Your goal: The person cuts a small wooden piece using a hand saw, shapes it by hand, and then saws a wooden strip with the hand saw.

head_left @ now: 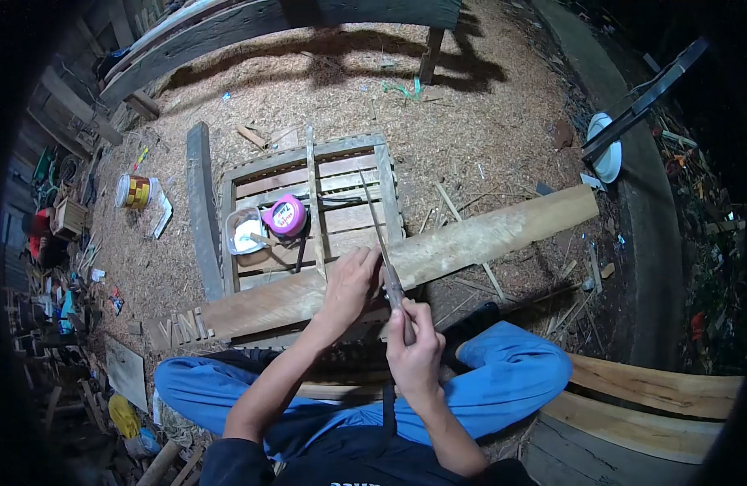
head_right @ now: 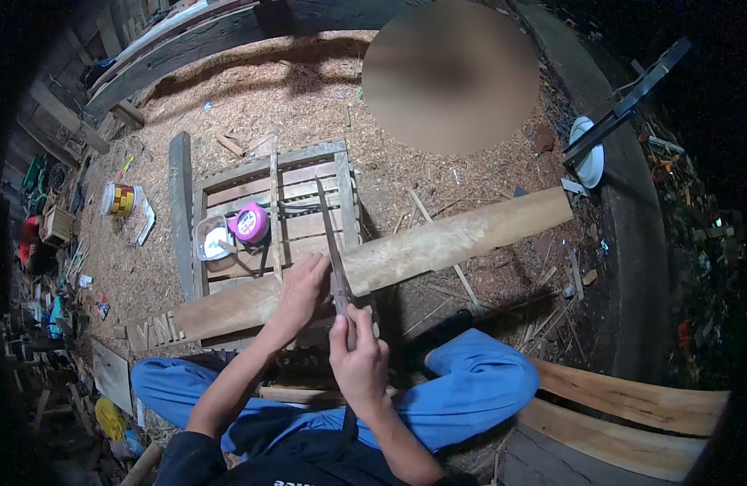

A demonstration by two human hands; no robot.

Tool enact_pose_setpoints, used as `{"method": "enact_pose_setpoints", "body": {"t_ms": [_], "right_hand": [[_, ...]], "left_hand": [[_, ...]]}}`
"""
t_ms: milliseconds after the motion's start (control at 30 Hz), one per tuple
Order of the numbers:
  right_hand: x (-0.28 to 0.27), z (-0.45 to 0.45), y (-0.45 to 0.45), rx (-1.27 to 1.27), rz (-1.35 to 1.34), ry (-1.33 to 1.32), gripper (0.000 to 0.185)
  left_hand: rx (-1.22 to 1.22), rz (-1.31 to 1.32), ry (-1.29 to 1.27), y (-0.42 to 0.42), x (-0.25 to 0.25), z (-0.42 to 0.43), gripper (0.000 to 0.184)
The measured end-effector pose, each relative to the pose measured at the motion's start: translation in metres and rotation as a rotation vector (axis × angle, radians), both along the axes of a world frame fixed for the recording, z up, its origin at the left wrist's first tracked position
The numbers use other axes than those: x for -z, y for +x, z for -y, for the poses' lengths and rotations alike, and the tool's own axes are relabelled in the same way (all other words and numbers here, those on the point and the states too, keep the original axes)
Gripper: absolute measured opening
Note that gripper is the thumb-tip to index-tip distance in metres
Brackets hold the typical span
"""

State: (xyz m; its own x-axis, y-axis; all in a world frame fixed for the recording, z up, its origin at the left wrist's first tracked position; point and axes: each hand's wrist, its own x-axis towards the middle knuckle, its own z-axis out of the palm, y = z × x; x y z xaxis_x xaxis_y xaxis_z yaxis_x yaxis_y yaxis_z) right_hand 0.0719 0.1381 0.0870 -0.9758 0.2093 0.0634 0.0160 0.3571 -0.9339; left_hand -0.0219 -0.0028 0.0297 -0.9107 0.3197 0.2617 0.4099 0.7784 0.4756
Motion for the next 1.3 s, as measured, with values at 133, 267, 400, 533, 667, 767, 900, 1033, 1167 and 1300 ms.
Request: {"method": "enact_pose_setpoints", "body": {"t_ms": [133,267,400,533,667,767,900,1033,1167,1300], "right_hand": [[-0.008,-0.002,0.003,0.005,-0.043,0.101,0.017],[-0.004,-0.002,-0.001,-0.003,0.059,-0.004,0.016],[-0.006,-0.004,0.002,-0.006,0.037,0.034,0.015],[-0.007,-0.005,-0.001,-0.007,0.098,-0.029,0.015],[-0.005,0.000,0.007,-0.010,0.062,0.044,0.017],[0.002,0.003,0.003,0.008,0.021,0.034,0.015],[0.002,0.001,0.005,0.001,0.030,0.057,0.015],[0.004,0.000,0.000,0.001,-0.042,0.082,0.015],[-0.003,0.001,0.007,0.003,-0.008,0.059,0.015],[0.001,0.003,-0.004,0.003,0.028,0.061,0.015]], "left_hand": [[0.004,-0.023,0.025,0.003,-0.003,-0.006,0.054],[-0.010,-0.022,0.085,0.002,-0.004,-0.003,0.027],[-0.013,-0.029,0.119,0.003,-0.005,-0.008,0.033],[-0.020,-0.014,0.148,0.004,-0.011,-0.007,0.032],[-0.033,-0.006,0.106,0.005,0.000,-0.007,0.029],[-0.012,-0.002,0.042,0.003,0.003,-0.001,0.047],[-0.019,-0.032,0.046,0.002,0.001,-0.004,0.041],[-0.019,-0.010,0.135,0.003,-0.004,-0.005,0.028],[-0.014,-0.027,0.150,0.002,0.001,-0.005,0.026],[0.005,-0.019,0.058,0.001,0.007,0.001,0.041]]}}
